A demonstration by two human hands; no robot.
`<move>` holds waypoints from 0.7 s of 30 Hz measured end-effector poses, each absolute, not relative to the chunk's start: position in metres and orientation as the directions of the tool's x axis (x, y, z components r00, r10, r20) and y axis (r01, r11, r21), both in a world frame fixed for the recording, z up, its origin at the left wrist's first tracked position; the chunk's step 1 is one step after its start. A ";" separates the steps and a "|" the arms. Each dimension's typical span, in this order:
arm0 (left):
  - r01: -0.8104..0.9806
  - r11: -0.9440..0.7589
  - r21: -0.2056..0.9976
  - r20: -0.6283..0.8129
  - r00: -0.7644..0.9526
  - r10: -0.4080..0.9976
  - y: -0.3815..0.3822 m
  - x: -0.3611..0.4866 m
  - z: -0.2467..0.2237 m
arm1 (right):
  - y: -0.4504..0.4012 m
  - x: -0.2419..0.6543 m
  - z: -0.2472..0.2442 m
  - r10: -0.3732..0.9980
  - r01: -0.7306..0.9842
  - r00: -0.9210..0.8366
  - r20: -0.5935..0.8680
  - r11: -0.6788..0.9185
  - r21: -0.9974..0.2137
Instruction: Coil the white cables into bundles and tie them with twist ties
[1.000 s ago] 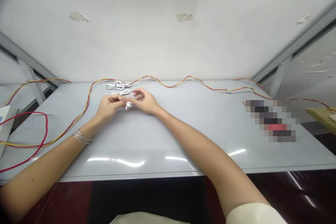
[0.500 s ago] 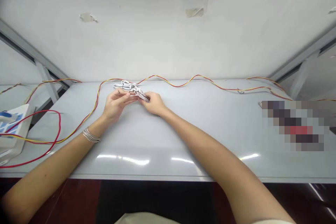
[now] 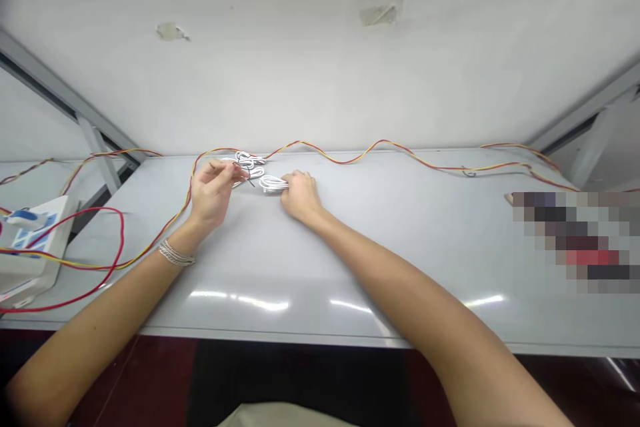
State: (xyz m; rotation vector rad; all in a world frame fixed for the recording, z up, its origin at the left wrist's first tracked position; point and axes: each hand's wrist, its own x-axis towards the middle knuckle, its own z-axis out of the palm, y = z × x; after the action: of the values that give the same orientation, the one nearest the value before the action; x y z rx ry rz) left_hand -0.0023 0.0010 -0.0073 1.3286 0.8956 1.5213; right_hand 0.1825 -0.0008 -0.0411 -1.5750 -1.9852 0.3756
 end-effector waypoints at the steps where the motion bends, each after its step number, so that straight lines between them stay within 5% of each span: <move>1: -0.132 -0.349 0.928 0.349 -0.024 0.937 0.002 -0.004 -0.008 | -0.001 0.183 -0.041 0.955 0.789 -0.137 0.263 0.266 -0.554; 12: 0.140 -0.288 0.947 0.291 -0.003 0.957 0.010 -0.009 -0.019 | 0.002 0.184 -0.045 0.959 0.533 -0.052 0.280 0.264 -0.804; 17: 0.464 -0.284 0.839 0.291 0.059 0.955 0.007 -0.008 -0.025 | 0.000 0.182 -0.040 0.966 0.400 -0.033 0.258 0.250 -0.882; 21: 0.507 -0.278 0.816 0.275 0.082 0.958 0.008 -0.010 -0.030 | -0.001 0.181 -0.039 0.962 0.321 -0.030 0.272 0.267 -0.909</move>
State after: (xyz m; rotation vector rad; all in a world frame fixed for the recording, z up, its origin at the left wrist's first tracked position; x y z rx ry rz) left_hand -0.0096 0.0083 -0.0302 1.8404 1.4427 1.1154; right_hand 0.1814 -0.0013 -0.0392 -1.2317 -1.5498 0.8150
